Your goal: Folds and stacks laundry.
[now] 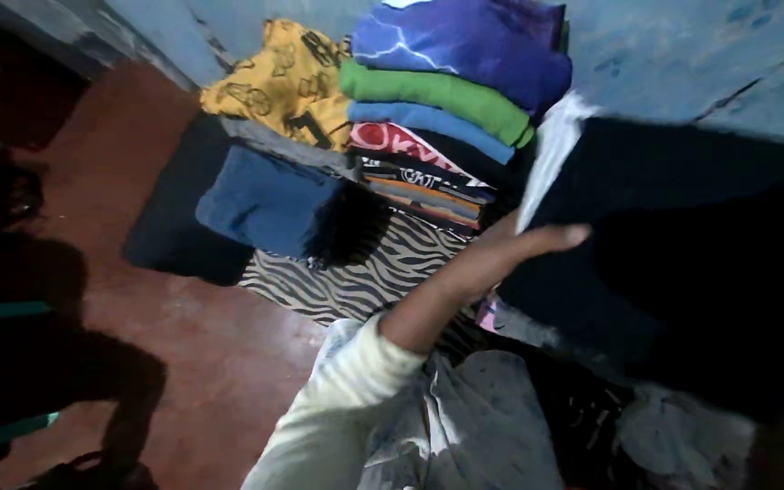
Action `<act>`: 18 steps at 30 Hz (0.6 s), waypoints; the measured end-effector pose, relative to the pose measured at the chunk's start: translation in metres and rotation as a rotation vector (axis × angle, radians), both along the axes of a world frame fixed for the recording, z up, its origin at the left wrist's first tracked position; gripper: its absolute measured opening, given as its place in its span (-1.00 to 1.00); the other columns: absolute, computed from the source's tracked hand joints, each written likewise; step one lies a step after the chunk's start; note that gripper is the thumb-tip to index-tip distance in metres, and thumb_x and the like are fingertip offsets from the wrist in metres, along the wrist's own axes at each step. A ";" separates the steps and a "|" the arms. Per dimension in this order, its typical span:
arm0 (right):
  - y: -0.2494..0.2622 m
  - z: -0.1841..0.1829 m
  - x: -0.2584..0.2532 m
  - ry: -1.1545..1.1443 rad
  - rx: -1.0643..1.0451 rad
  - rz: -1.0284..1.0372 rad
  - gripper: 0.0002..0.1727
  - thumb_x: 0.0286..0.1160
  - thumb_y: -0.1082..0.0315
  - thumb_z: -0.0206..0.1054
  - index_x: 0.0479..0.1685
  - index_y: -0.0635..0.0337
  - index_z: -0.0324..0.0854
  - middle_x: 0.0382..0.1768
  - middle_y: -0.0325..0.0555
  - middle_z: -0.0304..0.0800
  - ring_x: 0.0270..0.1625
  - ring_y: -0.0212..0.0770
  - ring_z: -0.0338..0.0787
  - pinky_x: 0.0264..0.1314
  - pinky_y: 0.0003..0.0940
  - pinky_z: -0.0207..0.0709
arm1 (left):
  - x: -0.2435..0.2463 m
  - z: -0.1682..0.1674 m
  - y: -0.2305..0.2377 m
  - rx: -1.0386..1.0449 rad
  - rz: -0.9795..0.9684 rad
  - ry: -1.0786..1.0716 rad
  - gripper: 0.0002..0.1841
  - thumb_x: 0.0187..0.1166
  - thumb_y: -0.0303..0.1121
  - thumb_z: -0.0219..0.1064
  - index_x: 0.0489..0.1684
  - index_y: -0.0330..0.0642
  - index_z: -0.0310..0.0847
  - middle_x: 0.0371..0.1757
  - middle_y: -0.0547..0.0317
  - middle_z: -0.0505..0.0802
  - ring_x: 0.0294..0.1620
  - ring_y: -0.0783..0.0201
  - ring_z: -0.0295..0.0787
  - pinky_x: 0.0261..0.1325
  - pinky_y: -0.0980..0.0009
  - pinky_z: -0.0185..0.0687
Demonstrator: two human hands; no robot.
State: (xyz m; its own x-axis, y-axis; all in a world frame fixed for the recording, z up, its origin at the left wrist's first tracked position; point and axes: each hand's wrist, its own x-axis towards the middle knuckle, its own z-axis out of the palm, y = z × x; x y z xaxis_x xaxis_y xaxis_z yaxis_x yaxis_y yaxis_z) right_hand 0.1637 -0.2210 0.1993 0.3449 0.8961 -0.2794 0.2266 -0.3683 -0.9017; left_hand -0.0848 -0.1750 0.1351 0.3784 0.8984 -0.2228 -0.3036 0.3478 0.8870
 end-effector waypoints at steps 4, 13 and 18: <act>-0.053 -0.052 -0.068 0.203 -0.181 0.224 -0.32 0.43 0.13 0.40 0.44 0.34 0.29 -0.06 -0.42 0.70 -0.08 -0.75 0.71 0.01 -0.73 0.66 | -0.097 -0.029 -0.096 -0.252 0.180 0.071 -0.74 0.63 -0.20 0.25 0.13 -0.06 0.67 -0.16 0.28 0.93 -0.15 0.42 0.88 -0.01 0.40 0.85; -0.001 -0.206 -0.191 0.387 -0.422 0.307 -0.11 0.52 -0.08 0.44 0.76 0.19 0.19 0.56 0.15 0.50 0.55 -0.01 0.57 0.53 0.05 0.54 | -0.199 -0.123 -0.087 -0.353 0.437 0.385 -0.60 0.78 -0.08 0.16 0.35 -0.17 0.55 -0.13 0.10 0.88 -0.20 0.28 0.84 -0.10 0.30 0.80; 0.042 -0.282 -0.213 0.417 -0.489 0.214 -0.10 0.52 -0.20 0.39 0.75 0.14 0.24 0.60 0.11 0.48 0.62 0.02 0.50 0.58 0.12 0.47 | -0.215 -0.176 -0.026 -0.495 0.387 0.572 -0.37 0.67 0.15 0.24 0.45 -0.22 0.53 0.17 -0.11 0.82 0.14 0.06 0.80 0.23 0.00 0.71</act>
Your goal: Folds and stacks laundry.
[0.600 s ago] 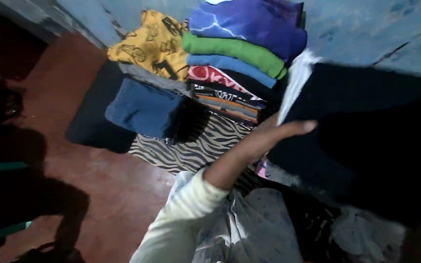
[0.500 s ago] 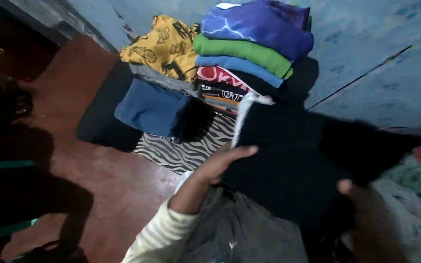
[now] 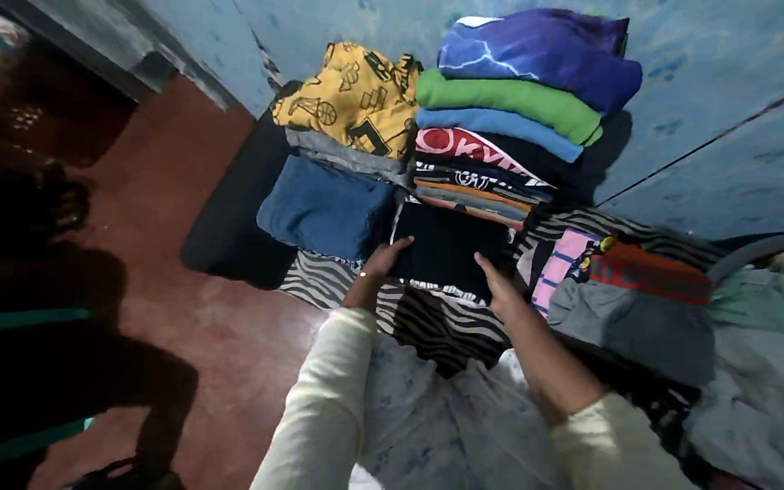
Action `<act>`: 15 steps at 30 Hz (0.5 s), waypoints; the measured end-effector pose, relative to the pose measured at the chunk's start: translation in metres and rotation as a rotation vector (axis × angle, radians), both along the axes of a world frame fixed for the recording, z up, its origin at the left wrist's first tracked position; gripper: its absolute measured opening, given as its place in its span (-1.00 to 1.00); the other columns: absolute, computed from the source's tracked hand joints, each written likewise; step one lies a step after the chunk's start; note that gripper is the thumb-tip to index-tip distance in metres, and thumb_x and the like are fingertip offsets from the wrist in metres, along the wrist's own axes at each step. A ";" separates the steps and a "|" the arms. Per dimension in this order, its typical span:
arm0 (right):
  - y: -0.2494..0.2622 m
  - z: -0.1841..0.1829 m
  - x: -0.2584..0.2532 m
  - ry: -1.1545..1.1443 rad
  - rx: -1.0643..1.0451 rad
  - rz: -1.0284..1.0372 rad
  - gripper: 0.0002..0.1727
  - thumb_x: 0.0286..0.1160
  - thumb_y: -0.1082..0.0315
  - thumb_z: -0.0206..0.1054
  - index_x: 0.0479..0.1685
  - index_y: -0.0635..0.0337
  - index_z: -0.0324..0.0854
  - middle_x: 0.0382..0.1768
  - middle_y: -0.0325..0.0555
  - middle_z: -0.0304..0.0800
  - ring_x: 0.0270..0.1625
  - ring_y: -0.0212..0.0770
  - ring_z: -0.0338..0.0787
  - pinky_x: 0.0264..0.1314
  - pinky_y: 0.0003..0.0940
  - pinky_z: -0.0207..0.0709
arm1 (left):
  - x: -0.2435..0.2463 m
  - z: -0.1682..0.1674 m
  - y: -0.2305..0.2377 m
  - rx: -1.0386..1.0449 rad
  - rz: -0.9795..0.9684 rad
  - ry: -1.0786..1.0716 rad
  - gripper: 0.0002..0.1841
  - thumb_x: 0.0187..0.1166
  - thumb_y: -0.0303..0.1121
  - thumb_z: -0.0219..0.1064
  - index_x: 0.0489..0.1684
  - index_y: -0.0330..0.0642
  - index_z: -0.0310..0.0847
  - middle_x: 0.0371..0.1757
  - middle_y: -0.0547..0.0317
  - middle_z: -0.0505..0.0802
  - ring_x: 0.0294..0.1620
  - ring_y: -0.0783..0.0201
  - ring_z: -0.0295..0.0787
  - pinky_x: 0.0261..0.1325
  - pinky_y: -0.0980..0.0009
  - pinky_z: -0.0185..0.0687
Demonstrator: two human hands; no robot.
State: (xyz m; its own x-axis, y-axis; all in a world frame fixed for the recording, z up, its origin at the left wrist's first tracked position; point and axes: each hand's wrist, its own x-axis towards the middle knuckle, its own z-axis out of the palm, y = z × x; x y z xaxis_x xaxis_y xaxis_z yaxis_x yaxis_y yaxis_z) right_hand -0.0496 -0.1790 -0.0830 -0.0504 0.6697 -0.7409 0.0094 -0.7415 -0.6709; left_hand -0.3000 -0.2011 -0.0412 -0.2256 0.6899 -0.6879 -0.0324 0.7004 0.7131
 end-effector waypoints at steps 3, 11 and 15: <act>0.002 -0.014 -0.006 -0.008 -0.076 -0.041 -0.07 0.48 -0.36 0.33 0.72 0.07 0.30 0.60 0.08 0.49 0.63 0.03 0.49 0.57 0.21 0.45 | -0.015 -0.046 -0.002 -0.012 -0.067 0.040 -0.06 0.34 0.59 0.17 0.41 -0.07 0.60 0.23 -0.13 0.81 0.19 -0.07 0.78 0.16 -0.18 0.71; -0.002 -0.013 -0.014 -0.033 0.022 -0.058 -0.12 0.64 -0.33 0.16 0.76 0.10 0.20 0.57 0.10 0.52 0.59 -0.01 0.54 0.57 0.11 0.49 | 0.006 -0.010 0.041 -0.044 -0.155 0.266 -0.17 0.71 0.33 -0.02 0.47 -0.39 0.50 0.33 -0.38 0.72 0.40 -0.20 0.65 0.48 -0.22 0.46; 0.000 -0.016 -0.015 -0.163 0.040 0.008 -0.10 0.61 -0.36 0.16 0.70 0.20 0.29 0.55 0.20 0.52 0.61 0.06 0.51 0.58 0.17 0.43 | 0.007 -0.006 0.047 -0.095 -0.249 0.378 -0.18 0.78 0.27 -0.09 0.57 -0.41 0.41 0.43 -0.47 0.64 0.52 -0.31 0.54 0.57 -0.30 0.32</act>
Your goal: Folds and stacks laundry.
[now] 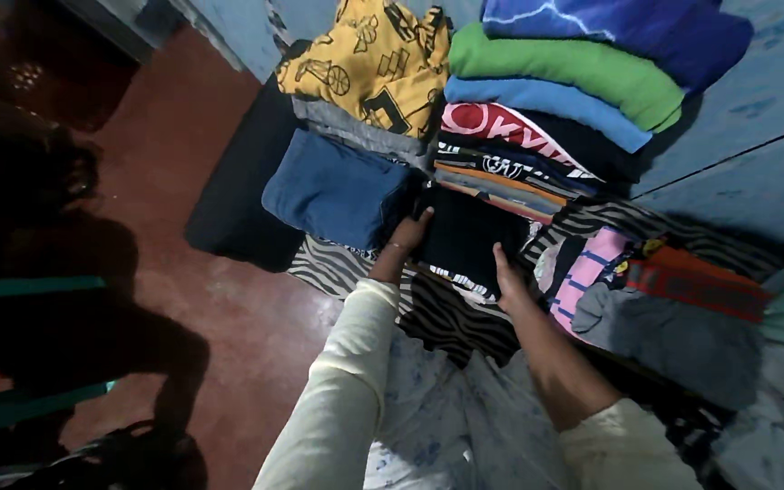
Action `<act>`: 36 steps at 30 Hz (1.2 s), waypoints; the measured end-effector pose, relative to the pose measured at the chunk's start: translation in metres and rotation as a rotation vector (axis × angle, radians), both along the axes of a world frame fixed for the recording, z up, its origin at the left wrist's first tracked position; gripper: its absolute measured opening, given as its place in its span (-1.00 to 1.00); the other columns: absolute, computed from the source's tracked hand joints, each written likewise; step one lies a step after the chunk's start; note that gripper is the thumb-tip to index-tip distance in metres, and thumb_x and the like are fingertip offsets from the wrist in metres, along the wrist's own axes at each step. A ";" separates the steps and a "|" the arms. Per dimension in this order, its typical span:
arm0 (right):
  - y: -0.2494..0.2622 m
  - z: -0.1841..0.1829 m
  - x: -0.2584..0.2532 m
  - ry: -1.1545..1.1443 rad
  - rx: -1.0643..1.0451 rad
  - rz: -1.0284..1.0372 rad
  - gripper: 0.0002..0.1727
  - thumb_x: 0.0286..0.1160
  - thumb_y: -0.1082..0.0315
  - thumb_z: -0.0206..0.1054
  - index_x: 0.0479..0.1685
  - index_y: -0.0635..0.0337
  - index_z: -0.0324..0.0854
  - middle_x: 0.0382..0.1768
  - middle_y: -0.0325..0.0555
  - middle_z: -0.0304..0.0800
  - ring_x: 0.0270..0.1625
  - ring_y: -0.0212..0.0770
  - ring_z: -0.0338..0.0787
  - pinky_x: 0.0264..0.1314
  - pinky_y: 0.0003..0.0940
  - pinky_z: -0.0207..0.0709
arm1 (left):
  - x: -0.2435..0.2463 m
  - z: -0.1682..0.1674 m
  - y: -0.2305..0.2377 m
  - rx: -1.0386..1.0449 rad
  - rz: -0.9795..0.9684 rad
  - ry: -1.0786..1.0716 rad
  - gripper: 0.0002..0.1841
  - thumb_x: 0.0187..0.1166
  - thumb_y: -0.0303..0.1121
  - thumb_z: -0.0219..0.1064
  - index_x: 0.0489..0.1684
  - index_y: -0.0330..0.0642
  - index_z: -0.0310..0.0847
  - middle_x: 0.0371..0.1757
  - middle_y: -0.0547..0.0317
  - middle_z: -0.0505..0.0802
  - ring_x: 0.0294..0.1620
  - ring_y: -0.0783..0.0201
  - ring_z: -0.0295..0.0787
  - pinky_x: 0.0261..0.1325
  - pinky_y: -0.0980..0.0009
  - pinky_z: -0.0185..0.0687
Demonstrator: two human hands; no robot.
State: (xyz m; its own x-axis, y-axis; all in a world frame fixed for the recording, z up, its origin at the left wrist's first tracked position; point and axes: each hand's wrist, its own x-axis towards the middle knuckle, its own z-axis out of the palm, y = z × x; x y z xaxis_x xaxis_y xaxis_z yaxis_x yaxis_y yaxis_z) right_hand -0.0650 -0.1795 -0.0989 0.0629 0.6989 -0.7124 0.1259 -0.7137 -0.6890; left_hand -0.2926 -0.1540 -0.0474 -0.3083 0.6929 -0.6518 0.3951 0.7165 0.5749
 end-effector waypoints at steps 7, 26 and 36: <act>-0.013 0.032 0.006 -0.103 0.103 0.137 -0.17 0.76 -0.16 0.13 0.75 0.34 0.16 0.55 0.39 0.47 0.62 0.21 0.48 0.64 0.18 0.33 | 0.058 0.019 -0.042 0.696 -0.373 0.603 -0.37 0.77 0.00 0.09 0.75 -0.15 0.31 0.75 -0.23 0.38 0.79 -0.30 0.17 0.74 -0.31 0.04; -0.088 0.127 0.238 -0.934 0.979 0.210 -0.05 0.45 -0.18 0.32 0.67 0.41 0.30 0.73 0.47 0.17 0.81 0.43 0.10 0.80 0.37 -0.05 | 0.215 0.015 -0.110 -0.109 -0.280 -0.612 -0.67 0.80 -0.26 0.09 0.18 -0.35 0.61 -0.01 -0.01 0.75 -0.02 0.23 0.68 0.15 0.21 0.60; -0.053 0.062 0.219 -1.273 0.625 0.413 0.01 0.41 -0.59 0.01 0.92 -0.39 0.01 0.87 0.39 -0.24 0.81 0.66 -0.18 0.50 0.81 -0.17 | 0.264 -0.050 -0.096 -0.098 -0.585 -0.446 -0.60 0.81 -0.35 0.12 0.46 -0.44 0.54 0.47 -0.22 0.68 0.54 0.10 0.54 0.65 0.22 0.30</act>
State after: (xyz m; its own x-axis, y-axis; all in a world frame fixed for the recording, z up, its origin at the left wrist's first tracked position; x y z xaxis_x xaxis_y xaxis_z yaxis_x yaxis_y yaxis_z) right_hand 0.1539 -0.2325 -0.0369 0.1257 0.9884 0.0853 0.9842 -0.1134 -0.1362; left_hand -0.0285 -0.2499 -0.0973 0.4019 0.5952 -0.6959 0.4722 0.5164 0.7144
